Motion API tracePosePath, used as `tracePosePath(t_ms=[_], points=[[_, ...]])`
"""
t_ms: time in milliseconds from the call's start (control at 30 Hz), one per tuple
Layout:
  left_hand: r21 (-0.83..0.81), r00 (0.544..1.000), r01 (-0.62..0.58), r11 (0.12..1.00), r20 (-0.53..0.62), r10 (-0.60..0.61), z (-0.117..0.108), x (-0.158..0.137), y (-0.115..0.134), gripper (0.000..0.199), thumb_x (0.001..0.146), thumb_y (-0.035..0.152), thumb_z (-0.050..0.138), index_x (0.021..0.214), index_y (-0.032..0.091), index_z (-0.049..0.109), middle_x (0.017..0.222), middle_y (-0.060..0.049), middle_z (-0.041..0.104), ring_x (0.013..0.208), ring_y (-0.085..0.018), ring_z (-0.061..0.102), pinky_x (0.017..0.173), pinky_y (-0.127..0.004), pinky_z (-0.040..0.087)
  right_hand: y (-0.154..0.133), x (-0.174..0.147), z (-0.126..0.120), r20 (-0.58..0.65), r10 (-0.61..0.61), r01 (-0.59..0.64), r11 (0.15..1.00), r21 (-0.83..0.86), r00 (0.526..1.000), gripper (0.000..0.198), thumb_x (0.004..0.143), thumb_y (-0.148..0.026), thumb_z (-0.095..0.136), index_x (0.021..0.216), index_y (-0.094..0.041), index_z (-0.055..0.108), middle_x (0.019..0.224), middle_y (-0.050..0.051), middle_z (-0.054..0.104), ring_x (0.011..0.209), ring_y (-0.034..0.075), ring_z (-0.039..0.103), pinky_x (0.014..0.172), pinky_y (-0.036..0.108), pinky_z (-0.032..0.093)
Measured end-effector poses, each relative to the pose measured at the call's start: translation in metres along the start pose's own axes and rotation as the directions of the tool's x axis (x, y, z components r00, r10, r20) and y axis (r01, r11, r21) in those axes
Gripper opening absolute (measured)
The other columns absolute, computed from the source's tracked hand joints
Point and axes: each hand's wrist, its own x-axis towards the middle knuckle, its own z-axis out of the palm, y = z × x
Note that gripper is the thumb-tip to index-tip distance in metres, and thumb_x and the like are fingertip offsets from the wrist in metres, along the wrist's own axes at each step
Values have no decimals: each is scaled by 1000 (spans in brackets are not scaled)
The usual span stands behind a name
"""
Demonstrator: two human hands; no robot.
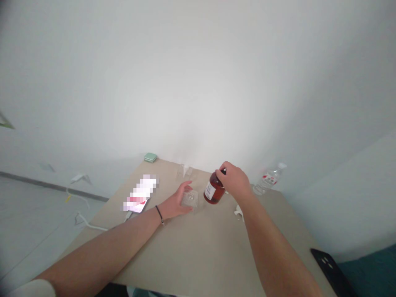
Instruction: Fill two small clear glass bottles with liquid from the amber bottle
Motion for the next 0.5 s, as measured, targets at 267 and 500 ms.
tracePosePath(t_ms=[267,500], points=[[33,1000,4,999,-18,-3,1,0,4,102,66,26,81,147,21,18,129,-13,48,118,-27,51,107,-49,37,-10,-46,31,59,-12,6,995,104,998,14,84,-34,55,78,-24,61,67,1,65,60,15,52,54,26,28],[19,1000,-5,1000,-16,5,2,0,3,103,65,29,83,146,19,21,135,-16,45,127,-30,48,111,-50,34,-7,-54,44,72,29,-41,984,171,997,14,85,-35,54,79,-24,60,67,0,64,60,16,52,56,26,29]])
